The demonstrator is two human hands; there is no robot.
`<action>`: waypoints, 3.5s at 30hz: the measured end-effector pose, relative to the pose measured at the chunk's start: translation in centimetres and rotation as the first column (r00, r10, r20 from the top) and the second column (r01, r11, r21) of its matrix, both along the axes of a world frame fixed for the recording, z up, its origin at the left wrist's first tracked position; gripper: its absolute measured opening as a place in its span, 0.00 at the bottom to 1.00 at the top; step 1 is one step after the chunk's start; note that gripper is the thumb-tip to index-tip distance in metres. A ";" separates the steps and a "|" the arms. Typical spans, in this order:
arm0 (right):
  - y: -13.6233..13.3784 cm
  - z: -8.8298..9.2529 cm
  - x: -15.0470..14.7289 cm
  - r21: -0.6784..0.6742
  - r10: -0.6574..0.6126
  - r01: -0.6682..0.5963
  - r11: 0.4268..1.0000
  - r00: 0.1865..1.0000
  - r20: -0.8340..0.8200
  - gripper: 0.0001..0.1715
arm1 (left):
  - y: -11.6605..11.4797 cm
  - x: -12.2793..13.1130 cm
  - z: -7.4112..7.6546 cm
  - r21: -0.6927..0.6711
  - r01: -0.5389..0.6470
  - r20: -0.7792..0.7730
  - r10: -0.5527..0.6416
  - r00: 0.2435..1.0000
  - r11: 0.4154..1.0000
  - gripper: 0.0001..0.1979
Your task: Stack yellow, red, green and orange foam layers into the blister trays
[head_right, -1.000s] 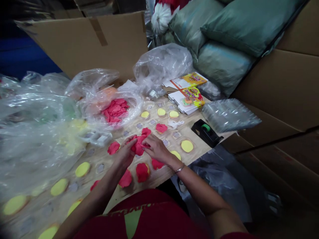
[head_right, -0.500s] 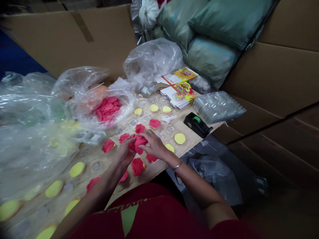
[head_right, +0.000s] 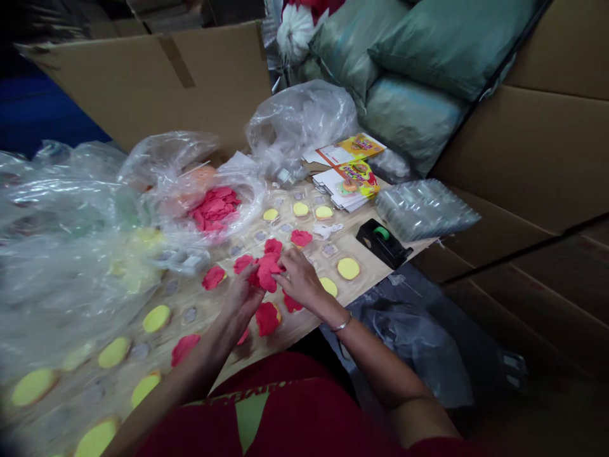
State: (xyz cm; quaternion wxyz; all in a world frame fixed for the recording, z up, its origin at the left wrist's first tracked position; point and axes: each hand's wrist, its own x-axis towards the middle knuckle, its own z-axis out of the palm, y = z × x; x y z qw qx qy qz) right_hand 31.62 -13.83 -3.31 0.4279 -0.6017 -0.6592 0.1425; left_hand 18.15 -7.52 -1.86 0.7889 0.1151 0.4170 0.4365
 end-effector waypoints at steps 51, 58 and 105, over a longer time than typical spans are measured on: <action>1.9 -1.9 -1.8 -0.151 -0.114 -0.030 0.988 0.516 -0.849 0.19 | 0.5 -0.7 0.4 0.405 0.116 -0.172 -0.049 0.984 0.907 0.26; 2.1 -2.1 -2.1 -0.157 -0.162 0.048 0.986 0.439 -0.884 0.18 | 1.3 -0.6 -0.1 0.448 0.206 -0.276 -0.084 0.957 0.870 0.28; 2.4 -0.4 1.1 -0.217 -0.174 -0.184 0.959 0.223 -0.959 0.22 | 2.2 -1.9 0.2 0.126 0.364 -0.149 -0.345 0.927 0.923 0.10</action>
